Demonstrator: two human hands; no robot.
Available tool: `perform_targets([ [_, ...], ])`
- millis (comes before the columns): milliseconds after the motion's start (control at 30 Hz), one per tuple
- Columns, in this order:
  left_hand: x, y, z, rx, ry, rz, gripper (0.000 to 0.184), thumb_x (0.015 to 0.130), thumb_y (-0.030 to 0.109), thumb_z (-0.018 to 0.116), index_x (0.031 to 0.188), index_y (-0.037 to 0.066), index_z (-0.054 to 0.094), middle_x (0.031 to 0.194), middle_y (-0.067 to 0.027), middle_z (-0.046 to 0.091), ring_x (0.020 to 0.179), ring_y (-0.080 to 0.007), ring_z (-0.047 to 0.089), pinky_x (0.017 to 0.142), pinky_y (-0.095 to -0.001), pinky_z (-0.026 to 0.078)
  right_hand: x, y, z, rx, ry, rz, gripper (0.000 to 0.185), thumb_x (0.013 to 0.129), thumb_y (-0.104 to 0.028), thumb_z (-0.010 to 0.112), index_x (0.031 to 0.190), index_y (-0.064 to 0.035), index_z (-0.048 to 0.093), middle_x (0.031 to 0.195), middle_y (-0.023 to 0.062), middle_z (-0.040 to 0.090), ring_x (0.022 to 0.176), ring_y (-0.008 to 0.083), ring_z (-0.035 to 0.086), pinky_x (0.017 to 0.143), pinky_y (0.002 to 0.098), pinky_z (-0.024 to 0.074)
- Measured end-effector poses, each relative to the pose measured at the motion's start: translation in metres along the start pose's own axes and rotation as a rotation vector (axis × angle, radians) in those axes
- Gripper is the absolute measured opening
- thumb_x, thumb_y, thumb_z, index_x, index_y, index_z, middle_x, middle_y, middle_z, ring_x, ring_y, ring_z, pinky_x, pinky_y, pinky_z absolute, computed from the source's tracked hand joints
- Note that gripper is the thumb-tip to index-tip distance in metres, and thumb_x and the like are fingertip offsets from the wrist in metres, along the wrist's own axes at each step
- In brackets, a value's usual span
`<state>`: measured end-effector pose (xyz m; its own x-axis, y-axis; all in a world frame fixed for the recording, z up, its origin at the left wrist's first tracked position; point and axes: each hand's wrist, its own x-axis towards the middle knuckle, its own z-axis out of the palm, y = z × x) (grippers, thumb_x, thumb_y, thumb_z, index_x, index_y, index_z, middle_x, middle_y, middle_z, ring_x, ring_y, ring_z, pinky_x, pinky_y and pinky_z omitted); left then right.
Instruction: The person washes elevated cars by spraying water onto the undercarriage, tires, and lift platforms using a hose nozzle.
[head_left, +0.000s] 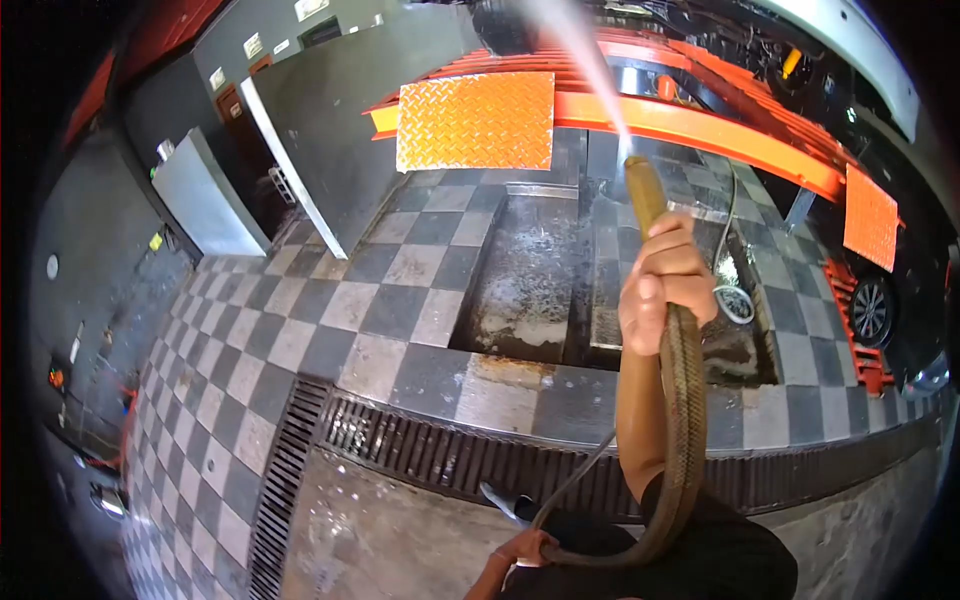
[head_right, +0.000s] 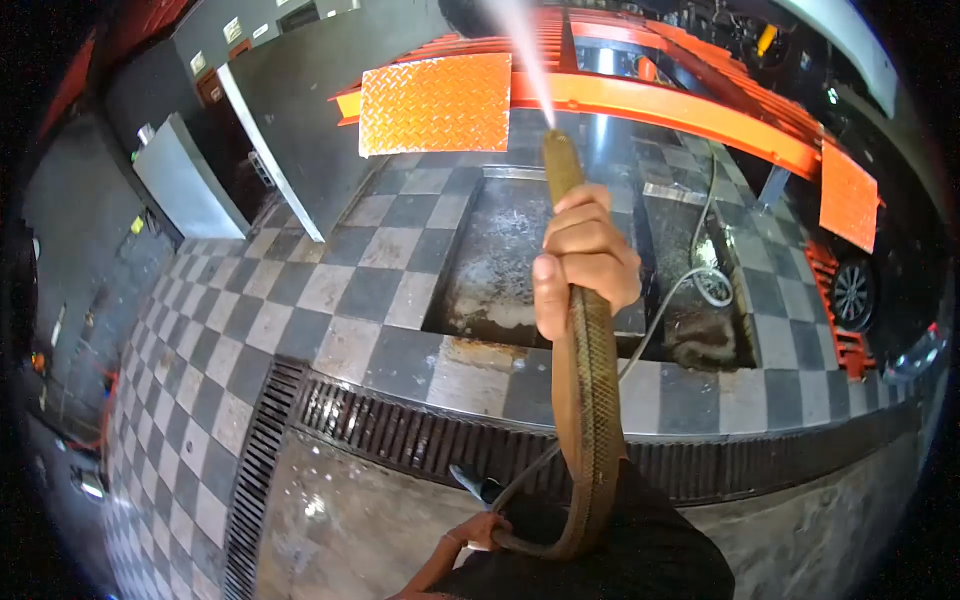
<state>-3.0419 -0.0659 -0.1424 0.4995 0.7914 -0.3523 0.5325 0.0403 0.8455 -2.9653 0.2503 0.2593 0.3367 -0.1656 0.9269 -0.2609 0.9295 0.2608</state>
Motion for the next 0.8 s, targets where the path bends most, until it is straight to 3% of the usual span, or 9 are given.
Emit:
perform_targets([
  [67,-0.01,-0.042,-0.029,0.069,0.097,0.067,0.037,0.061,0.025,0.069,0.092,0.007,0.067,0.087,-0.0158,0.065,0.087,-0.0325,0.062,0.078,-0.0387,0.049,-0.019,0.016,0.021,-0.059,0.075,-0.026,0.017,0.073,-0.003,0.063,0.067,-0.0064,0.048,0.055,0.0027,0.048,0.051,0.0149,0.047,0.065,0.0378,0.0419],
  [167,-0.031,-0.079,-0.102,0.139,0.022,0.105,0.039,0.061,0.024,0.068,0.095,0.007,0.067,0.09,-0.0152,0.065,0.088,-0.0323,0.062,0.08,-0.0392,0.048,-0.056,0.051,0.067,-0.099,0.085,0.081,0.017,0.08,-0.016,0.063,0.072,-0.0088,0.05,0.058,0.0002,0.047,0.053,0.0132,0.046,0.068,0.0387,0.0389],
  [500,-0.081,-0.148,-0.252,0.112,-0.05,0.093,0.035,0.066,0.02,0.064,0.097,0.005,0.066,0.097,-0.0166,0.064,0.094,-0.0333,0.059,0.087,-0.0385,0.046,-0.092,0.134,0.21,-0.111,-0.046,0.094,0.019,0.079,-0.016,0.065,0.071,-0.0088,0.049,0.059,0.0014,0.049,0.052,0.0145,0.048,0.068,0.0383,0.041],
  [667,-0.109,-0.171,-0.306,0.033,-0.102,0.155,0.03,0.067,0.015,0.061,0.094,0.003,0.066,0.096,-0.0177,0.064,0.095,-0.0331,0.06,0.087,-0.0382,0.046,-0.112,0.149,0.267,-0.175,-0.056,0.044,0.019,0.079,-0.016,0.065,0.072,-0.0094,0.048,0.059,0.0011,0.048,0.051,0.0146,0.047,0.067,0.0381,0.0411],
  [800,-0.143,-0.229,-0.336,0.017,-0.099,0.305,0.031,0.065,0.013,0.059,0.093,0.002,0.066,0.095,-0.0179,0.064,0.094,-0.0336,0.06,0.086,-0.0382,0.046,-0.127,0.147,0.319,-0.234,-0.073,0.041,0.017,0.08,-0.016,0.063,0.073,-0.0101,0.048,0.057,-0.0004,0.044,0.053,0.0133,0.043,0.068,0.0375,0.039],
])
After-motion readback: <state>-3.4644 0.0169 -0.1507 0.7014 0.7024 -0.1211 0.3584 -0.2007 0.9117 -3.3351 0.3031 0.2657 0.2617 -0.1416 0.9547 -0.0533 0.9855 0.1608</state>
